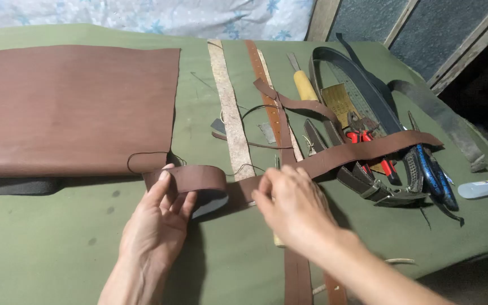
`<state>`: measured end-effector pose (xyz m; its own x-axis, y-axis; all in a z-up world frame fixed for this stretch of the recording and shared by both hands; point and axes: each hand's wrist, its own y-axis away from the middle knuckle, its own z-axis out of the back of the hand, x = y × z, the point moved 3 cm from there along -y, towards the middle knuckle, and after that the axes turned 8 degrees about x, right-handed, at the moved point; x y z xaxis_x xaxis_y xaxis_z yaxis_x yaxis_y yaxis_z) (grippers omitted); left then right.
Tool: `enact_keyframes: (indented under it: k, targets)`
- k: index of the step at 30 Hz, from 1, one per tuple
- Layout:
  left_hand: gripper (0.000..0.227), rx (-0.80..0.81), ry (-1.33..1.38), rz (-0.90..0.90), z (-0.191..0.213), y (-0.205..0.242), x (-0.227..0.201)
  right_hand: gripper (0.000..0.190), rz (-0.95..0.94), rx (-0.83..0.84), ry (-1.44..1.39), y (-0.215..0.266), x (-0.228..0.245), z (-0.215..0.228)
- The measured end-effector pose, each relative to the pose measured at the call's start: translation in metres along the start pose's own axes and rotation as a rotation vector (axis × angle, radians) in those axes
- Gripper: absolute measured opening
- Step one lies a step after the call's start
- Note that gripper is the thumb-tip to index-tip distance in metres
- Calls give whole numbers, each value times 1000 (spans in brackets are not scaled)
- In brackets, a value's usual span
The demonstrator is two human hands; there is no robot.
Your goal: Sanding a thin wooden strip using a piece of sandpaper on a workshop table
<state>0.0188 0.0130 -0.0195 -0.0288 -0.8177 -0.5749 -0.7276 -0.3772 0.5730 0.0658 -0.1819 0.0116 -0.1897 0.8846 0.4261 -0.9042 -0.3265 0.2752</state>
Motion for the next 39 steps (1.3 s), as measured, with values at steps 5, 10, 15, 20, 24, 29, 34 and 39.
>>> enact_keyframes:
  k: [5, 10, 15, 20, 24, 29, 34, 39]
  targets:
    - [33, -10, 20, -18, 12, -7, 3, 17, -5, -159, -8, 4, -26, -28]
    - [27, 66, 84, 41, 23, -32, -1, 27, -77, -174, -206, 7, -29, -32]
    - [19, 57, 71, 7, 3, -13, -13, 29, 69, -405, -213, 9, -37, -44]
    - [31, 87, 29, -53, 31, -29, 24, 29, 112, -512, -156, 7, -41, -49]
    - [27, 130, -12, -28, 22, -7, 18, 24, 82, -551, -112, 16, -39, -38]
    - [25, 167, -14, -22, 26, -11, 19, 24, 104, -573, -274, 10, -52, -11]
    - [24, 182, -22, -48, 25, -14, 20, 23, 61, -633, -296, -4, -73, 34]
    - [25, 139, -28, -18, 24, -14, 20, 25, -95, -600, -310, -19, -103, 39]
